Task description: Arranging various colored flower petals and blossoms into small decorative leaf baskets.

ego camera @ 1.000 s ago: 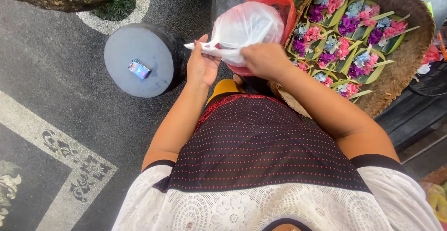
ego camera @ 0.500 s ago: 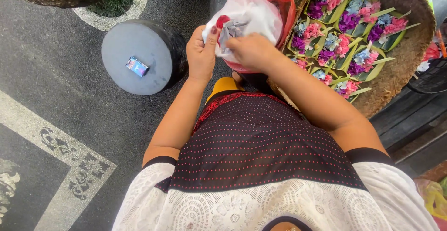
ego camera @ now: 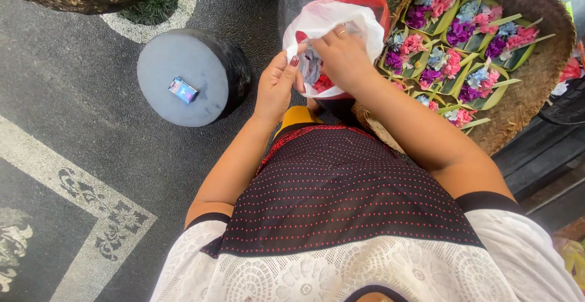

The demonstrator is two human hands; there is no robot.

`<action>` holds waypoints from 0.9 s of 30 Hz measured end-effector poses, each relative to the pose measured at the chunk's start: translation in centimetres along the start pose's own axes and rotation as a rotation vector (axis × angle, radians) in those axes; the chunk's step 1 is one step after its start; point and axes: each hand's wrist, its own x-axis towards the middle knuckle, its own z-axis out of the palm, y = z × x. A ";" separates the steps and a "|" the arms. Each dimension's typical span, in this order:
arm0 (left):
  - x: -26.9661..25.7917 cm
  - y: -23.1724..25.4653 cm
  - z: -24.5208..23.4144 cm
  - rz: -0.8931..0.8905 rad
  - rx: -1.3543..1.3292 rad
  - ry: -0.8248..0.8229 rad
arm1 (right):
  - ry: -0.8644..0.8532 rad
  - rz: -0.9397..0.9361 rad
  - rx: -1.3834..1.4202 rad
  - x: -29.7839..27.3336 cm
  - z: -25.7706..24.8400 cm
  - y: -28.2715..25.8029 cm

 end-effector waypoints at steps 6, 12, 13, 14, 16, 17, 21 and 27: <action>0.0 -1.9 -2.0 0.025 -0.063 0.047 | 0.004 -0.035 0.235 -2.5 1.3 2.2; 0.1 -1.5 -1.0 -0.014 -0.115 0.003 | 0.290 0.085 0.604 -4.9 -3.6 2.2; -0.1 -1.8 -1.1 -0.020 -0.113 -0.001 | 0.292 0.092 0.607 -5.0 -3.7 2.1; 0.3 -2.2 -1.0 -0.002 -0.116 -0.023 | 0.356 0.095 0.653 -5.0 -4.0 2.5; 0.7 -2.4 -0.4 0.009 -0.117 -0.047 | 0.420 0.105 0.700 -5.1 -3.8 2.8; 0.8 -2.1 0.1 0.017 -0.093 -0.021 | 0.420 0.100 0.693 -5.3 -3.3 2.8; 1.7 -2.8 0.6 0.051 0.105 -0.037 | 0.316 0.410 1.261 -5.1 -1.7 4.1; 4.2 -5.5 2.4 0.065 0.200 0.036 | 0.319 0.524 1.702 -4.4 0.1 2.3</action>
